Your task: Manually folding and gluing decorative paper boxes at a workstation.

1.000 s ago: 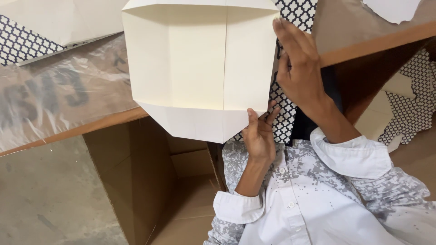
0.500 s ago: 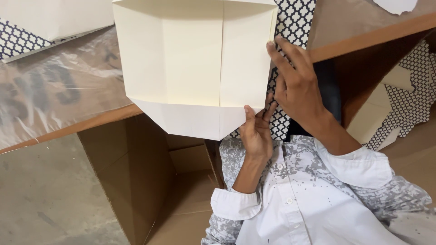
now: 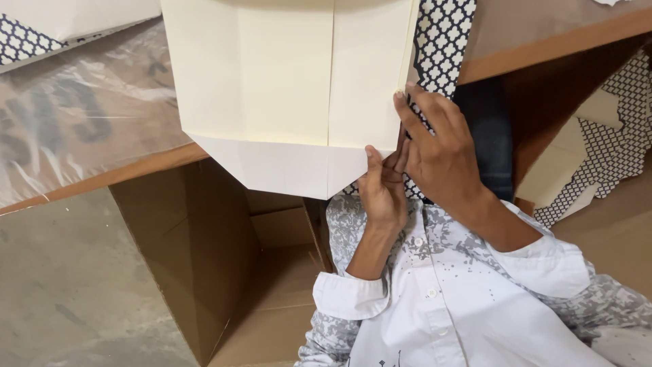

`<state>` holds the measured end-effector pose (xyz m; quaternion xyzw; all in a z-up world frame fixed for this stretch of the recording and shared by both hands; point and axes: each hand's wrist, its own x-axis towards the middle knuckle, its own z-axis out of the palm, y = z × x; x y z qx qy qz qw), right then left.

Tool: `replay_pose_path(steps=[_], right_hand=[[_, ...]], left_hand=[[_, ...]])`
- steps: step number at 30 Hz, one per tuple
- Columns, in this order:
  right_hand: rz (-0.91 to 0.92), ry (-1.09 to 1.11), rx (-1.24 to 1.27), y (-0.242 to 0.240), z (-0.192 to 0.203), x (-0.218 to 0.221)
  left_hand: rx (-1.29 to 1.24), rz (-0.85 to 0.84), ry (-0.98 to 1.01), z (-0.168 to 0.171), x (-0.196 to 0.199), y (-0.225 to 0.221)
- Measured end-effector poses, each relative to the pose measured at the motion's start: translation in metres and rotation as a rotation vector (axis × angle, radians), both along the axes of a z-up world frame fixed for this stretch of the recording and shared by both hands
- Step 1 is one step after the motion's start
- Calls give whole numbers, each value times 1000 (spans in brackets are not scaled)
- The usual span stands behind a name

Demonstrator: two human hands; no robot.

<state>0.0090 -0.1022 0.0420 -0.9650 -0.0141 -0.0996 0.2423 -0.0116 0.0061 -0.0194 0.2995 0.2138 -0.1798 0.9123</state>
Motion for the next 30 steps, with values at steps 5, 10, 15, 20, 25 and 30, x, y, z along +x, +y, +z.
replay_pose_path(steps=[5, 10, 15, 20, 25, 30], right_hand=[[-3, -5, -73, 6, -6, -13], [-4, 29, -111, 11, -8, -25], [-6, 57, -140, 15, -12, -34], [2, 46, -151, 20, -11, -41], [0, 58, -153, 22, -13, -44], [7, 53, -109, 22, -16, -46]], left_hand=[[-10, 4, 15, -12, -7, 0], [-17, 28, 30, -14, -5, -1], [19, -43, 106, -9, -3, 0], [10, -67, 110, -3, -1, 0], [-17, -79, 112, -5, -2, 2], [-34, -90, 95, -5, -2, 2]])
